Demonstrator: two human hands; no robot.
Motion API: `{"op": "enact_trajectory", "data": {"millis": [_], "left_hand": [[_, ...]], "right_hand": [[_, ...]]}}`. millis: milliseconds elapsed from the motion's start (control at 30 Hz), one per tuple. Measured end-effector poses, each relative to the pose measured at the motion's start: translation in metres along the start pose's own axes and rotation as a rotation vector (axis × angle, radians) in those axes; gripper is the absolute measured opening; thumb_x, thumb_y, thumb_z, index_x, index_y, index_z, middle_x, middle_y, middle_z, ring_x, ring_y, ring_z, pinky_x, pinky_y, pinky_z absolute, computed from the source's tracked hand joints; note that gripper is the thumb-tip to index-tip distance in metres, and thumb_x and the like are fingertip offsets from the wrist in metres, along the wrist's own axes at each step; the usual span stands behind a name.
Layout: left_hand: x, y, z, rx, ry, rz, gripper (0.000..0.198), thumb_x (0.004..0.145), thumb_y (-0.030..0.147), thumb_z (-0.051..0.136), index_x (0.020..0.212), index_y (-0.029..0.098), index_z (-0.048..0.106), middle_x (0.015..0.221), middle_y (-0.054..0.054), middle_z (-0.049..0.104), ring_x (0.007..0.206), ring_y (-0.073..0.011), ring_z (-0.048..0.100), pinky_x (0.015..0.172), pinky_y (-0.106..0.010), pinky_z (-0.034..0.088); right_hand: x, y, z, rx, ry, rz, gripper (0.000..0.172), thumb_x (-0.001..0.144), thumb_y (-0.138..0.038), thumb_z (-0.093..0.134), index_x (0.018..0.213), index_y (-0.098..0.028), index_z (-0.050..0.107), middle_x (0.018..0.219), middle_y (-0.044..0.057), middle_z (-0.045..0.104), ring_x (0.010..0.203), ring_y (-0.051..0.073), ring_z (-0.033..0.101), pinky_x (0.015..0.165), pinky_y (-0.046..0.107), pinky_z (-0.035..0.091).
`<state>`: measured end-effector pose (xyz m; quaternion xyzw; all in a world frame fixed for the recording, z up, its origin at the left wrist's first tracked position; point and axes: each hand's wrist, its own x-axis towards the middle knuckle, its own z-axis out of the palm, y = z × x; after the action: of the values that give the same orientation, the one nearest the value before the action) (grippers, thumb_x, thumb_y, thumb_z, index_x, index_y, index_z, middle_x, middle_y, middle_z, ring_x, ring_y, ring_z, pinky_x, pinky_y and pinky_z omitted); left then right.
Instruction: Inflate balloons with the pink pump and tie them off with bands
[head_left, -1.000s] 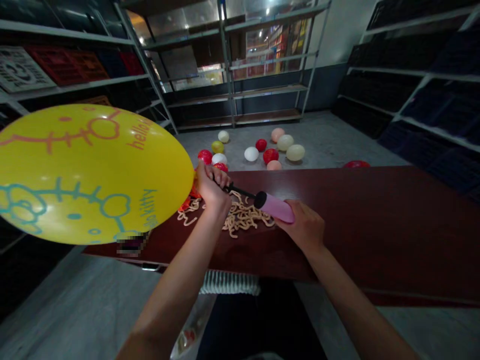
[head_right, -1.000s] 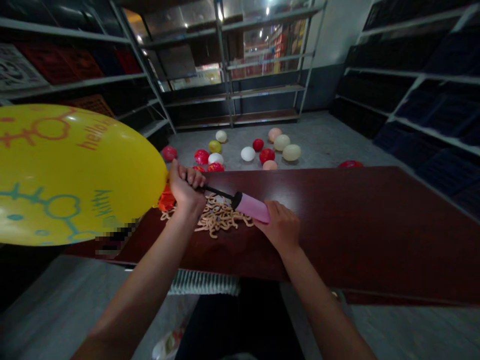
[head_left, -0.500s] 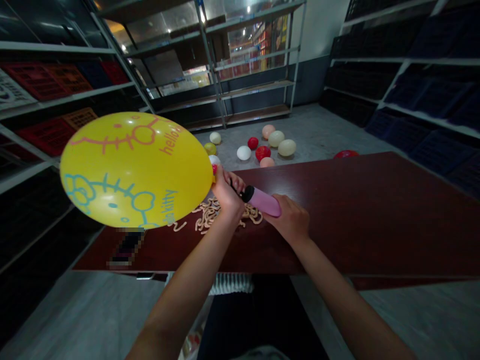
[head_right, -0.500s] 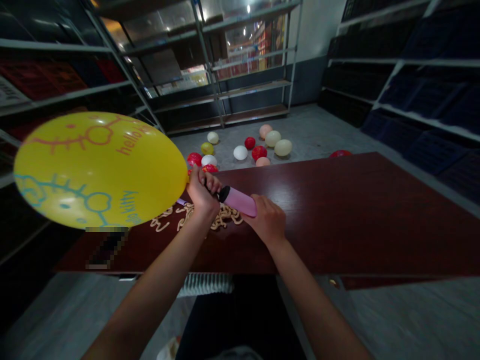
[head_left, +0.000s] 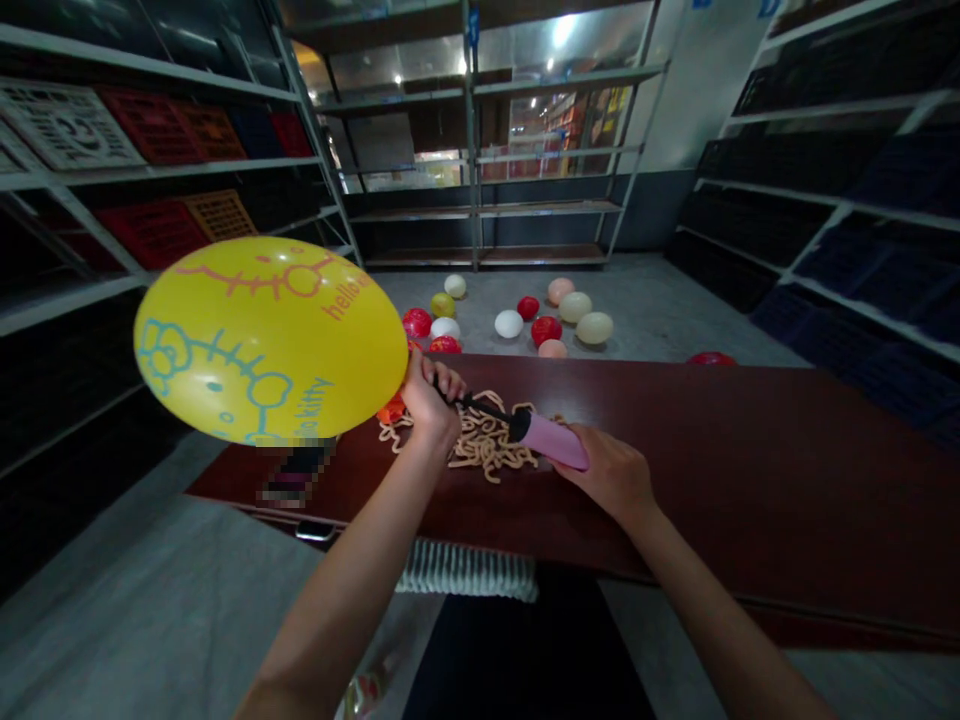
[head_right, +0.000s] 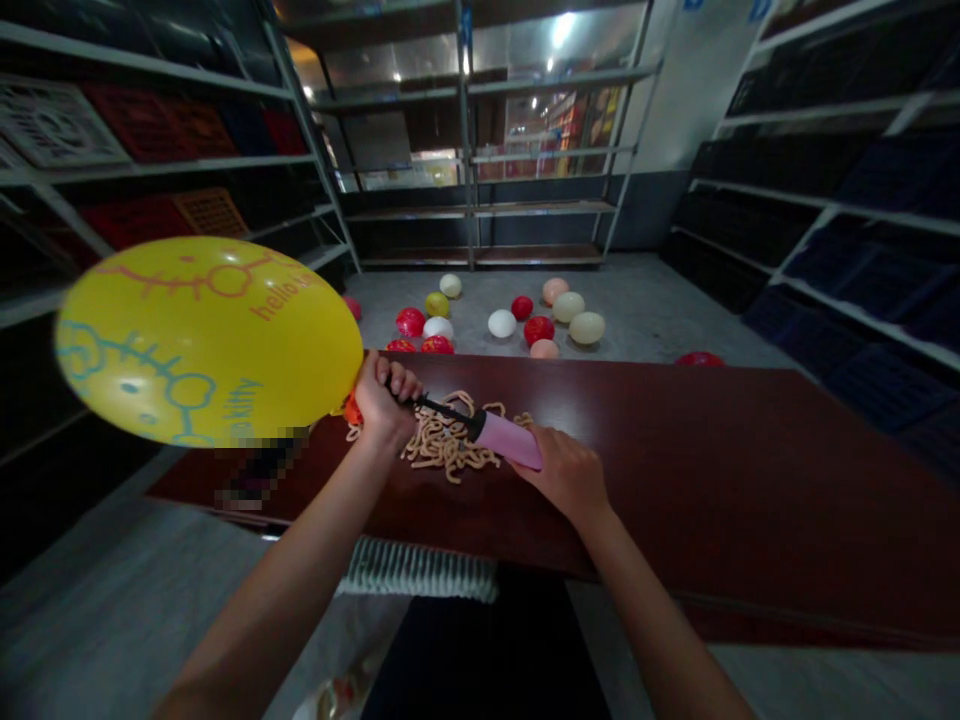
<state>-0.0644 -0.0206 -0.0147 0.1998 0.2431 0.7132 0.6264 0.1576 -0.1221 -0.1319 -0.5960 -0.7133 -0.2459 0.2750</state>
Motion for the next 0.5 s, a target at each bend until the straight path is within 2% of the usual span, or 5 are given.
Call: {"op": "enact_trajectory", "data": {"millis": [167,267,367,500], "left_hand": [[0.012,0.037,-0.029,-0.060,0.056,0.021,0.047,0.101,0.030,0.041,0.059,0.019,0.024,0.042,0.006,0.024,0.033,-0.0085,0.022,0.040,-0.025,0.021],[0.014,0.047,-0.036,-0.082,0.079,0.035,0.046,0.101,0.028,0.040,0.059,0.019,0.024,0.042,0.006,0.023,0.033,-0.0083,0.020,0.040,-0.025,0.020],[0.010,0.046,-0.032,-0.082,0.084,0.055,0.046,0.101,0.027,0.041,0.059,0.019,0.025,0.043,0.006,0.024,0.034,-0.0081,0.021,0.040,-0.025,0.020],[0.005,0.035,-0.016,-0.096,0.071,0.097,0.048,0.101,0.030,0.044,0.058,0.019,0.025,0.044,0.006,0.024,0.035,-0.0076,0.022,0.040,-0.024,0.021]], "right_hand": [[0.000,0.001,0.004,-0.020,-0.009,-0.115,0.042,0.091,-0.051,0.060,0.111,-0.015,0.067,0.094,0.008,0.076,0.076,0.020,0.071,0.071,0.029,0.047],[0.001,0.000,0.004,-0.005,0.007,-0.168,0.042,0.092,-0.051,0.059,0.110,-0.015,0.067,0.096,0.009,0.077,0.078,0.021,0.072,0.073,0.029,0.048],[0.001,0.000,0.004,0.015,0.008,-0.157,0.043,0.091,-0.052,0.059,0.108,-0.014,0.068,0.094,0.009,0.077,0.077,0.021,0.072,0.073,0.029,0.049],[-0.001,0.003,0.003,0.059,0.005,-0.059,0.044,0.088,-0.052,0.062,0.109,-0.015,0.069,0.095,0.009,0.077,0.077,0.021,0.073,0.072,0.029,0.051]]}}
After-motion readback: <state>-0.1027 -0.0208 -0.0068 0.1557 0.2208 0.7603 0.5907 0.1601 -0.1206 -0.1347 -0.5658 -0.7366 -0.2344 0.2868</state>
